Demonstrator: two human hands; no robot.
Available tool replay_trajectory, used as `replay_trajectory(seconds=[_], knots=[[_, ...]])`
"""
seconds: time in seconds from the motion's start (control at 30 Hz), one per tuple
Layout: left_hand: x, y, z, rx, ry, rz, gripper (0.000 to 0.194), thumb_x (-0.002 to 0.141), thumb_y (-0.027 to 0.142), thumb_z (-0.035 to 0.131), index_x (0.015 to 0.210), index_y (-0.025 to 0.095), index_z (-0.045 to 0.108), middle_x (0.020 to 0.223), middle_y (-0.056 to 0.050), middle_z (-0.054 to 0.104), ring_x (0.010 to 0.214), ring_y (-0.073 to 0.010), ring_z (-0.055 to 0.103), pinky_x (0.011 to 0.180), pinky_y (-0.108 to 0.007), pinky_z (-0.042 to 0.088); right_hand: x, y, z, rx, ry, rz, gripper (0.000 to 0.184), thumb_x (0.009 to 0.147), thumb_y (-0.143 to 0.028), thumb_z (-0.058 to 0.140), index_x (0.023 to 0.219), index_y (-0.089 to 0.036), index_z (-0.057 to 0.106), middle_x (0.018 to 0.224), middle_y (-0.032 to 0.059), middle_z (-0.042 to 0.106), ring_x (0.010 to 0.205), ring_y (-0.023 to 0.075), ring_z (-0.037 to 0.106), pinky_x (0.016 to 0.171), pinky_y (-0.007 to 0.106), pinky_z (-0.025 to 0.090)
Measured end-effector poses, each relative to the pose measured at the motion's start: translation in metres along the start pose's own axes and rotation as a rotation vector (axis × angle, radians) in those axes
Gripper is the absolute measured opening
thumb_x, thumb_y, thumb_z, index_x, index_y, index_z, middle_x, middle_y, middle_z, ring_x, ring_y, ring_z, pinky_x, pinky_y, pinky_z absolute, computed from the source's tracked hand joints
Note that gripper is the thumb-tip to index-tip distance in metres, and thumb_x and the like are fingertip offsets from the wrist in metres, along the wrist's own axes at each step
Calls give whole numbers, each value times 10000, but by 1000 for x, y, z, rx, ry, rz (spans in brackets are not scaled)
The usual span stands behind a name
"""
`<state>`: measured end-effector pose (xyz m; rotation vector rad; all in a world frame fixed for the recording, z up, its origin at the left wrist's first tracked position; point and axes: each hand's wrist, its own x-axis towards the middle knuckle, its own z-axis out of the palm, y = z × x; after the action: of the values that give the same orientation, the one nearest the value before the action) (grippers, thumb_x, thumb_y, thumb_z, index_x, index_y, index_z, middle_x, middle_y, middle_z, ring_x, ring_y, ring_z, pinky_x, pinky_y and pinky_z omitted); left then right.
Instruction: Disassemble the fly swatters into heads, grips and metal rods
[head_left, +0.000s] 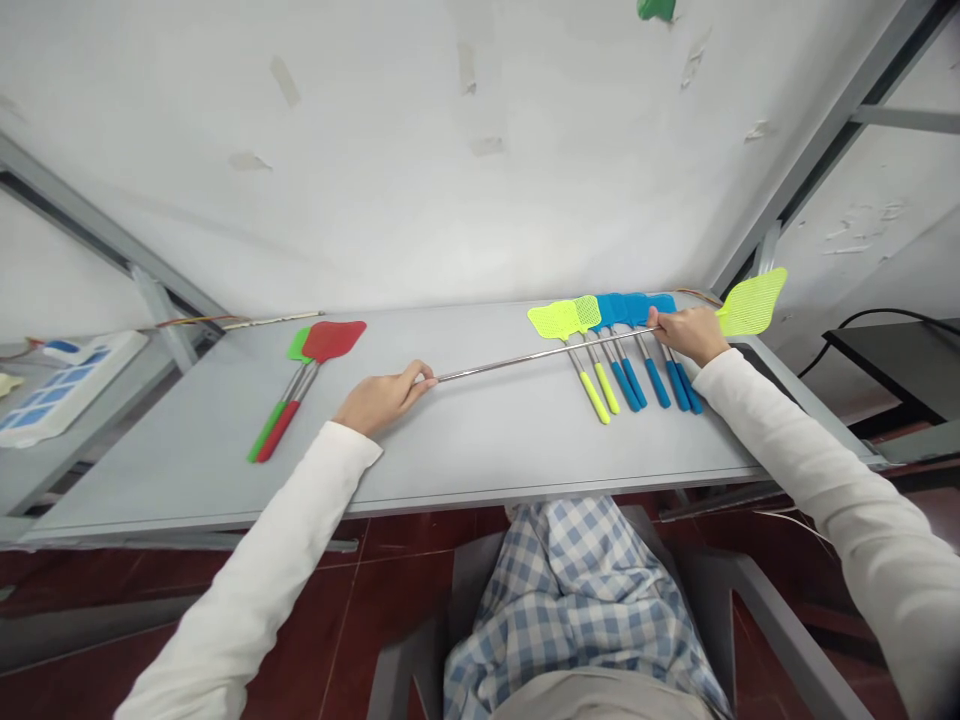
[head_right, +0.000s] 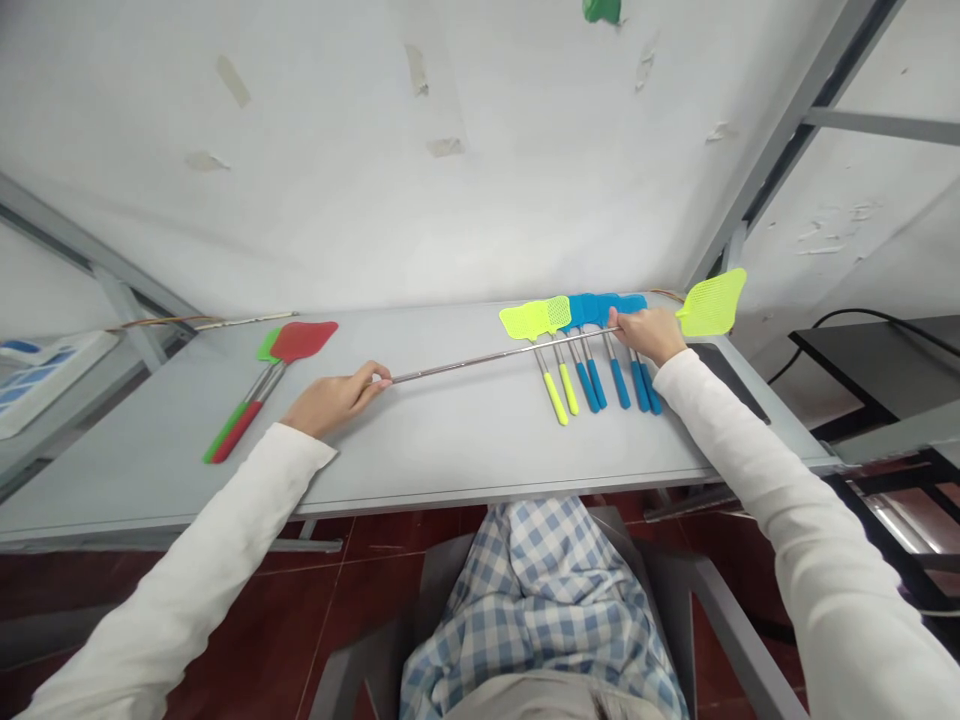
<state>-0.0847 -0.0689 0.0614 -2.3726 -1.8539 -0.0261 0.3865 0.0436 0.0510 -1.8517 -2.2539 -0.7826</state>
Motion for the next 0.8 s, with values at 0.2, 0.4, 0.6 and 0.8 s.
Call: replay_trajectory(seconds=[0.2,0.4,0.6,0.8], knots=[[9,4,-1,67,36,5,472,932,600,297,1071,246,578,696,-31,694,602,-200,638,510,-252,277,-3,-4,0,16,-8,12,584,947,-372,257,666,-127,706,571,126,637,552,190,556,551,299,244],[14,4,-1,71,66,24,442,954,549,289,939,257,621,796,-49,730,664,-191,640,529,-264,251,-1,-9,0,29,-26,13,562,963,-389,248,730,-148,699,632,119,657,596,201,560,578,299,259],[9,-13,3,110,105,-51,454,945,560,295,886,256,628,734,-44,698,673,-193,620,537,-273,223,9,1,7,36,159,-191,314,906,-272,393,895,-116,666,938,176,660,900,275,553,781,387,346],[-1,-46,17,70,184,-120,463,930,573,318,870,247,641,727,-57,666,685,-194,585,555,-286,222,11,19,5,-2,203,-240,271,912,-335,491,979,-126,650,1195,194,591,1200,321,438,945,446,301]])
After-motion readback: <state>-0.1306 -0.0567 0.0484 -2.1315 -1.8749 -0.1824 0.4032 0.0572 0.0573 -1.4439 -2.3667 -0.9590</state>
